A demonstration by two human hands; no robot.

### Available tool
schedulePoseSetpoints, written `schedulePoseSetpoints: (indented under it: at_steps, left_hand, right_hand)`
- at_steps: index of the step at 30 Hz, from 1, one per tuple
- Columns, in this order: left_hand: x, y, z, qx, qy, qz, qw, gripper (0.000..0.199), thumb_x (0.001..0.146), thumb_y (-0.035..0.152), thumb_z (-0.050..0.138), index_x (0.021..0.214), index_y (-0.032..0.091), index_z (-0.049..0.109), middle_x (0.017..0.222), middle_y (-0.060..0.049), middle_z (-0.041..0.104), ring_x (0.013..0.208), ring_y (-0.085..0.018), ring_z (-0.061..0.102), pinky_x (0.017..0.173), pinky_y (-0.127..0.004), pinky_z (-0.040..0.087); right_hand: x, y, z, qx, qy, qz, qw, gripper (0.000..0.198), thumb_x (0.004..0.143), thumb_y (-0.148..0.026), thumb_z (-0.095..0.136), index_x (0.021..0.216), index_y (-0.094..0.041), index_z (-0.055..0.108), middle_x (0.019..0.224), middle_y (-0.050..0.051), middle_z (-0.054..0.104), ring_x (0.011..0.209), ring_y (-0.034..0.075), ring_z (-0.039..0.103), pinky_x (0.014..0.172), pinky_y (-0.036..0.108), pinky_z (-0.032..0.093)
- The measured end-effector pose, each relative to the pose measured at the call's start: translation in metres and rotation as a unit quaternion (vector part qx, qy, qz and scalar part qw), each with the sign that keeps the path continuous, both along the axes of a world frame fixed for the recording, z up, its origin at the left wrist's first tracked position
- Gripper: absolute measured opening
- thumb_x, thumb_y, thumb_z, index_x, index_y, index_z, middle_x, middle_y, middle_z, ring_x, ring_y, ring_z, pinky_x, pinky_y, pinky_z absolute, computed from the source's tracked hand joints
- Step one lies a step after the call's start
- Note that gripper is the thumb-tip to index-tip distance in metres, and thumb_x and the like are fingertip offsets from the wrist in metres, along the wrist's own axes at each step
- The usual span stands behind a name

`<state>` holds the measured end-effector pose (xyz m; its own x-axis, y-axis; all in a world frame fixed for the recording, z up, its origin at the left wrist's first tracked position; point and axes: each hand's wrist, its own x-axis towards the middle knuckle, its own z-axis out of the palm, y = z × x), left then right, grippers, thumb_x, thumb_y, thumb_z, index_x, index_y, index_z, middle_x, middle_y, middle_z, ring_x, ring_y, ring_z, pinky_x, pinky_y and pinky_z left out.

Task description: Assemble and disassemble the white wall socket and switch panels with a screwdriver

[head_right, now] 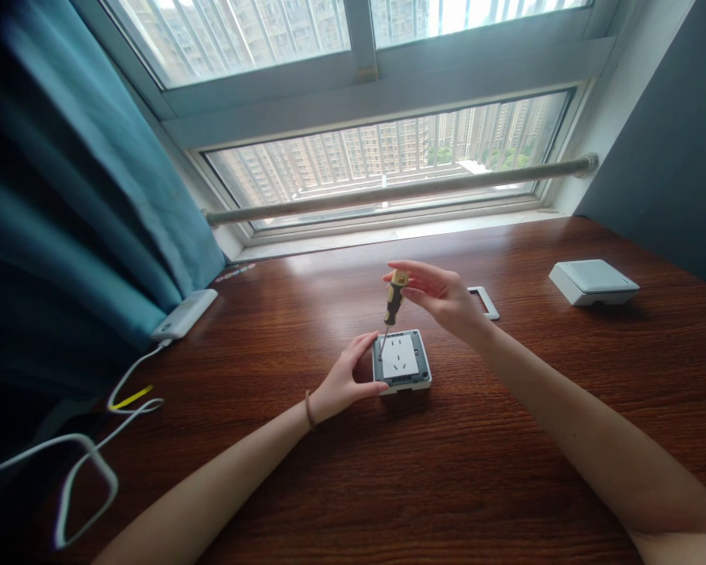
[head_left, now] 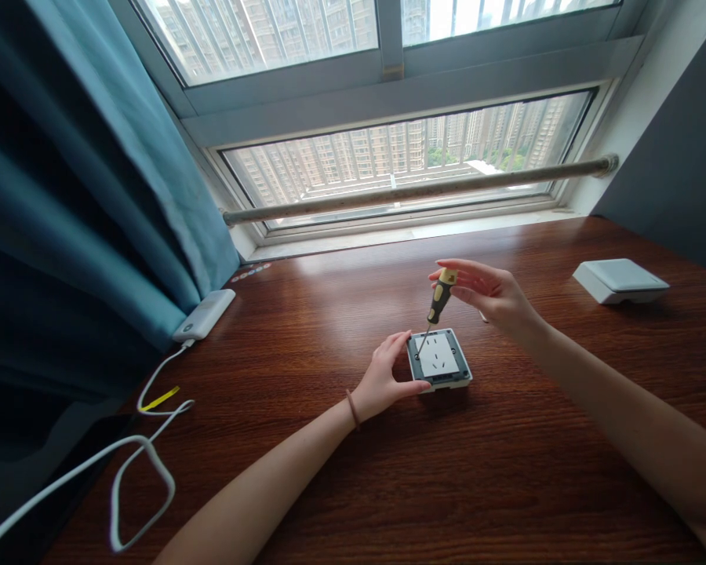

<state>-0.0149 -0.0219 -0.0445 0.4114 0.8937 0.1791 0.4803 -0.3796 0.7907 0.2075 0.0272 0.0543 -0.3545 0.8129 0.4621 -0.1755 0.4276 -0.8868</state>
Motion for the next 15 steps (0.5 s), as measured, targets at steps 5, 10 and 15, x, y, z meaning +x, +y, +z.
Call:
schedulePoseSetpoints:
  at_steps: [5,10,15]
  left_hand:
    - [0.0,0.0,-0.001,0.002,-0.002,-0.004,1.0,0.084,0.063,0.047,0.072,0.134,0.022,0.036,0.138,-0.011,0.038,0.128,-0.029,0.034,0.108,-0.044,0.026]
    - [0.0,0.001,-0.001,0.005,0.001,-0.004,1.0,0.083,0.063,0.046,0.072,0.134,0.021,0.035,0.137,-0.011,0.039,0.127,-0.028,0.035,0.108,-0.044,0.027]
    - [0.0,0.001,0.0,0.004,0.007,-0.002,1.0,0.084,0.063,0.047,0.072,0.134,0.021,0.035,0.137,-0.011,0.039,0.127,-0.028,0.035,0.108,-0.043,0.027]
  right_hand:
    - [0.004,-0.004,0.009,0.015,-0.035,0.055,0.998,0.028,0.082,-0.018,0.058,0.11,-0.022,0.06,0.111,0.006,0.064,0.103,0.021,0.061,0.092,0.041,0.048]
    - [-0.001,0.0,0.003,0.049,-0.028,-0.028,0.998,0.022,0.074,-0.021,0.068,0.095,-0.022,0.065,0.102,0.004,0.061,0.095,0.018,0.06,0.084,0.034,0.051]
    - [0.002,0.006,-0.003,0.004,-0.009,-0.053,0.999,0.022,0.07,-0.021,0.07,0.092,-0.021,0.066,0.092,0.002,0.067,0.085,0.017,0.064,0.081,0.035,0.053]
